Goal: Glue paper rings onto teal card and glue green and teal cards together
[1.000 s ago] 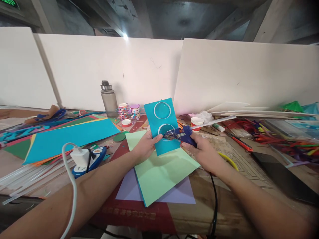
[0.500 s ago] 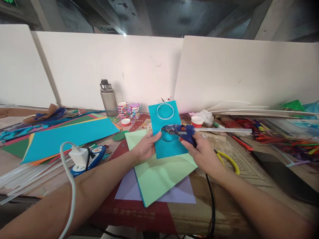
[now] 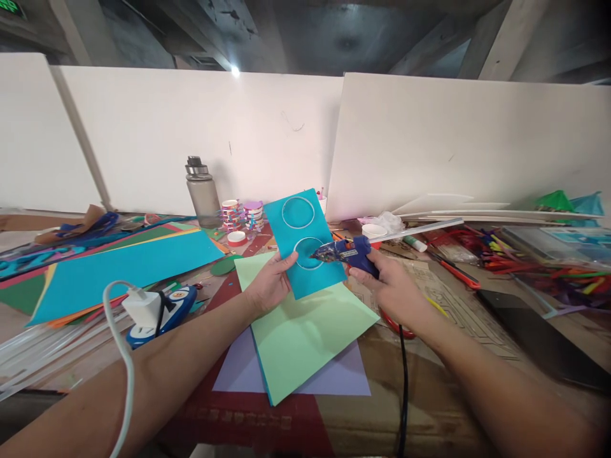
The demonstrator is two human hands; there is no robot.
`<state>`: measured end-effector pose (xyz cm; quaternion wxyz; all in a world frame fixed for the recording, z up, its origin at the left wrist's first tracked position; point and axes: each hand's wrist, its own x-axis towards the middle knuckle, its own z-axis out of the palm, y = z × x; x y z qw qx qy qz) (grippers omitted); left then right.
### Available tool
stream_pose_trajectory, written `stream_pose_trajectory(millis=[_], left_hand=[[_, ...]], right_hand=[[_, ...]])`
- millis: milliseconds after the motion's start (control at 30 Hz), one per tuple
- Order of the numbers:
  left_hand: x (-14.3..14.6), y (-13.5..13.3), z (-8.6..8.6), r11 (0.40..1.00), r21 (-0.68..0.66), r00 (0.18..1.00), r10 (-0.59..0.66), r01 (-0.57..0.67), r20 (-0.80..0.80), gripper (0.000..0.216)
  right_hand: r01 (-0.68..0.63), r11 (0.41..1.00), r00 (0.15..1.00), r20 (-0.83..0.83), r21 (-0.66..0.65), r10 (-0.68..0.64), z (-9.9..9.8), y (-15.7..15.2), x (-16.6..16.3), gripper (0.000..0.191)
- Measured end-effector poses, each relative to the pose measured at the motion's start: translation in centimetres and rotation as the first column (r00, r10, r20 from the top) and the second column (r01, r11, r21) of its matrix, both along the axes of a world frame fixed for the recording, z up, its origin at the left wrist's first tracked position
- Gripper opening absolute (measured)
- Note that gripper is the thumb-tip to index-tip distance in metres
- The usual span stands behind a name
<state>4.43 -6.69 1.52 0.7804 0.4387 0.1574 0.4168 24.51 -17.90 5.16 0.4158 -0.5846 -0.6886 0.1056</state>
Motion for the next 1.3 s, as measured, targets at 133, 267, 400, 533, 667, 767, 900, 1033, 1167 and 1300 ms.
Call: stream_pose_trajectory(millis=[133,267,400,533,667,767,900,1033,1167,1300], left_hand=[[0.0,-0.1,0.0,0.999,0.039,1.0,0.025,-0.026,0.015,0.03],[0.0,-0.3,0.2,0.999,0.049,1.0,0.02,-0.021,0.016,0.029],[0.1,-0.5,0.2,0.999,0.036,0.999,-0.032,0.032,-0.002,0.029],[0.2,-1.0,0.3,0.994,0.006,0.992,-0.107,0.107,-0.062,0.033],[0.2,-1.5,0.4,0.994,-0.008,0.987,-0.11,0.11,-0.113,0.032],[0.4,-1.5,0.4,0.999,-0.004,0.991,-0.05,0.05,-0.125,0.03],[0.5,-1.3,0.3,0.998,0.022,0.993,0.055,-0.053,-0.099,0.031],[0.4,-1.0,0.4,0.984,0.121,0.987,0.14,-0.13,-0.075,0.034],[0.3,-1.1,0.5,0.966,0.219,0.983,0.159,-0.136,-0.091,0.038],[0.3,-1.3,0.5,0.98,0.18,0.993,0.094,-0.08,-0.07,0.038]], right_hand=[[0.007,0.999,0.998,0.068,-0.04,-0.005,-0.2,0.1,-0.1,0.025],[-0.021,0.997,0.997,0.067,-0.07,0.025,-0.3,0.1,-0.4,0.028],[-0.02,0.999,0.998,0.066,-0.028,0.022,-0.3,0.0,-0.7,0.031],[0.02,0.999,0.993,0.113,0.05,-0.025,-0.7,0.3,-0.7,0.034],[0.127,0.984,0.953,0.258,0.126,-0.156,-1.2,0.3,-0.5,0.035],[0.155,0.965,0.891,0.392,0.214,-0.23,-1.2,0.1,-0.5,0.03],[0.15,0.941,0.825,0.485,0.304,-0.289,-1.2,-0.1,-0.6,0.028],[0.168,0.953,0.831,0.484,0.251,-0.274,-1.2,-0.2,-0.8,0.025],[0.136,0.989,0.929,0.339,0.066,-0.15,-0.9,-0.2,-0.7,0.02],[-0.014,0.999,0.998,0.058,-0.041,0.016,-0.6,-0.1,-0.5,0.022]])
